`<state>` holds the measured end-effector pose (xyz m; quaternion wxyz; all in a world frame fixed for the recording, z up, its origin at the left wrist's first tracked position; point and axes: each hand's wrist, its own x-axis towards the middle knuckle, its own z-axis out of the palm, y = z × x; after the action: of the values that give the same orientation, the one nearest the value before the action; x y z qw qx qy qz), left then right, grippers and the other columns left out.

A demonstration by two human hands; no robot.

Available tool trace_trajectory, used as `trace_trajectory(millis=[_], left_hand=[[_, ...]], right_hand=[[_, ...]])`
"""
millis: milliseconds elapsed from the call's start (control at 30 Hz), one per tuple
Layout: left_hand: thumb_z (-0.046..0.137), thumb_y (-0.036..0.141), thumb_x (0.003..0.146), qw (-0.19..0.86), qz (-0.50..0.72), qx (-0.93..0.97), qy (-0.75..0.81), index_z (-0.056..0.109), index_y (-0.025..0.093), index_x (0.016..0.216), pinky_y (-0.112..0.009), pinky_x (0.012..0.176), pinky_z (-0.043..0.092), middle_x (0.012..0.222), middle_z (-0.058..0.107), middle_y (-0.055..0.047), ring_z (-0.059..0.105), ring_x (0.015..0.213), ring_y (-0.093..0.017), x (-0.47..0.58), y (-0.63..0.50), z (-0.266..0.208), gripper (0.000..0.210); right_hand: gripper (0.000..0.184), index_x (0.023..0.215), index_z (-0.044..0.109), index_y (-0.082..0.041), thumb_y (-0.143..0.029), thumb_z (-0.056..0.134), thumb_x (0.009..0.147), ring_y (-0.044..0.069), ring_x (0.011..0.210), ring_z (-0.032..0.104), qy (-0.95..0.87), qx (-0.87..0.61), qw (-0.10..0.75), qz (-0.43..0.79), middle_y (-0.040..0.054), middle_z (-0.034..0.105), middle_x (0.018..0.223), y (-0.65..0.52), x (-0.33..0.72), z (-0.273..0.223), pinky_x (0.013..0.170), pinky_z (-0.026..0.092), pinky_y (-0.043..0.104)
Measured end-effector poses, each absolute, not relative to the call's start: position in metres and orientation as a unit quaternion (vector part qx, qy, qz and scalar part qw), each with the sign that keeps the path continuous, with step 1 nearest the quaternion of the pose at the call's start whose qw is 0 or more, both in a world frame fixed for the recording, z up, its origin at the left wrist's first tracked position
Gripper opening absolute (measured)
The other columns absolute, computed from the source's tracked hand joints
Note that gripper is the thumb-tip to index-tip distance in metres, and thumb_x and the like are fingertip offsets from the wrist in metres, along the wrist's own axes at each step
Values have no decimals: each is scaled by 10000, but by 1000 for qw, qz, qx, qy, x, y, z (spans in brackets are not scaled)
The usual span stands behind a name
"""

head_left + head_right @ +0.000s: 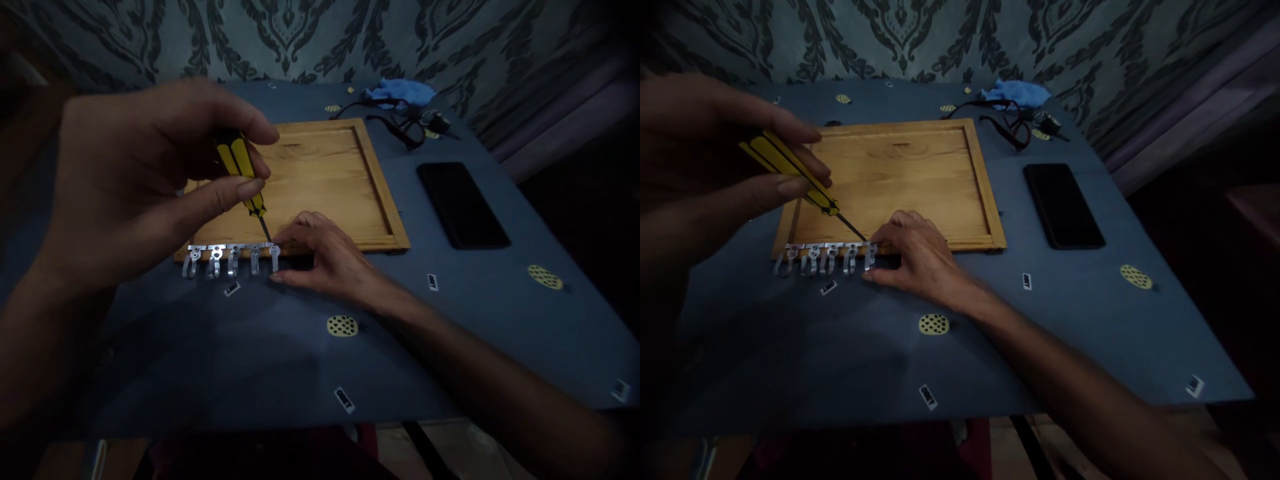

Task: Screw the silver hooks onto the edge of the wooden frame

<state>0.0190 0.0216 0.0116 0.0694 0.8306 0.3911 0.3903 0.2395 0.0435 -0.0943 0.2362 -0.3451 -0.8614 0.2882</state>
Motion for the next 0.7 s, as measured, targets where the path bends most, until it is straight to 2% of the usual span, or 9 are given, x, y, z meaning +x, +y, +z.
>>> trace_trajectory(millis=[100, 167, 467, 700], left_hand=[[766, 355, 902, 143, 373, 813, 424, 717, 265, 1140, -304, 883, 663, 1067, 762, 27, 742, 1025, -187, 19, 23, 7, 259], [755, 335, 906, 155, 375, 812, 420, 722, 293, 1140, -301, 894, 655, 1065, 758, 40, 745, 1023, -183, 21, 23, 7, 240], [711, 216, 935, 155, 369, 813, 423, 702, 265, 1174, -326, 911, 648, 1108, 755, 10, 741, 1049, -195, 28, 15, 7, 244], [675, 227, 955, 138, 344, 834, 408, 696, 278, 1215, -429, 946, 645, 1131, 748, -6, 722, 1099, -234, 26, 14, 8, 266]], right_hand=[[405, 1086, 698, -189, -422, 848, 790, 276, 1041, 604, -860, -346, 239, 289, 85, 661, 1045, 43, 240, -94, 887, 474, 397], [416, 1091, 696, -181, -423, 848, 790, 278, 1038, 603, -860, -345, 239, 290, 88, 658, 1045, 43, 240, -94, 878, 475, 396], [406, 1091, 686, -197, -428, 842, 795, 279, 1040, 600, -859, -343, 243, 291, 83, 655, 1054, 44, 240, -95, 872, 474, 401], [412, 1088, 683, -182, -427, 841, 796, 276, 1029, 603, -863, -338, 243, 286, 86, 651, 1049, 44, 240, -96, 857, 471, 393]])
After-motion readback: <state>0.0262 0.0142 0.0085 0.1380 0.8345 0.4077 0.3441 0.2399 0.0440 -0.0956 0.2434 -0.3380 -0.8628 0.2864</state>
